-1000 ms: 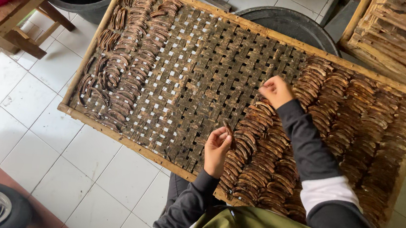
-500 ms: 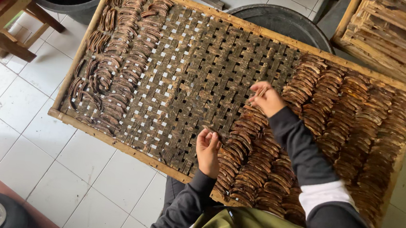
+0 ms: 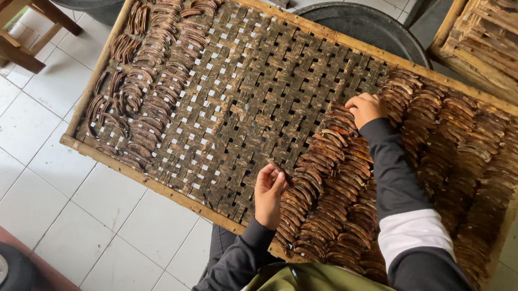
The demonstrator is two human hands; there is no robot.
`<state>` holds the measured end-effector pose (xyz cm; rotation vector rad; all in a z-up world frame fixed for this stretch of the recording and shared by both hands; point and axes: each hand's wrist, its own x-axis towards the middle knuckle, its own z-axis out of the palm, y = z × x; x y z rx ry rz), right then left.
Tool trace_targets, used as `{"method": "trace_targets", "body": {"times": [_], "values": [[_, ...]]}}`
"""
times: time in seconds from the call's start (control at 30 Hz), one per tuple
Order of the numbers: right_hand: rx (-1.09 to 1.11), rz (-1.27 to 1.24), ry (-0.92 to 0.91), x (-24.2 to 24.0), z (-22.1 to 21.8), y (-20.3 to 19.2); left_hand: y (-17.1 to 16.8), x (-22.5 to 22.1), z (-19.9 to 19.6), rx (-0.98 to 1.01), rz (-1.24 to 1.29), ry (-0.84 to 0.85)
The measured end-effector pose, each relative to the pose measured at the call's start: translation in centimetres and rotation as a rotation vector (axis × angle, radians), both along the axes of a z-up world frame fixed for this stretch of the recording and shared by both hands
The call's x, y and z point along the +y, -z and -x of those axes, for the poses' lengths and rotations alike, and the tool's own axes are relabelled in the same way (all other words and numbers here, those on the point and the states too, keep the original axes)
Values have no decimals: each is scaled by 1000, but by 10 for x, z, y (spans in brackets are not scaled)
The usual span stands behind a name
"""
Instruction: The person sorts small dried fish pieces on a large woven tray by hand, picking up individual pieces from a pile and arranging them into neat rows on the tray.
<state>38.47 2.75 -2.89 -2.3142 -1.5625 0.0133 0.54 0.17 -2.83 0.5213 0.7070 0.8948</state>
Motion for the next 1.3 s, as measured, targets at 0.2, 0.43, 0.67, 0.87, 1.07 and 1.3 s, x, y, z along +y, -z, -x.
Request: {"method": "trace_targets", "body": {"times": [0.2, 0.43, 0.67, 0.87, 1.07, 1.3], "values": [[681, -62, -34, -11, 71, -61, -18, -1, -14, 1, -32, 54], [1222, 213, -281, -45, 178, -96, -26, 0, -27, -15, 66, 27], [974, -122, 106, 5, 80, -103, -10, 9, -4, 40, -109, -38], [1833, -236, -296, -11, 116, -122, -74, 29, -3, 360, -510, -61], [1601, -229, -274, -40, 162, -125, -132, 46, -14, 277, -636, 27], [1402, -212, -147, -66, 189, -129, -125, 32, -18, 228, -590, 53]]}}
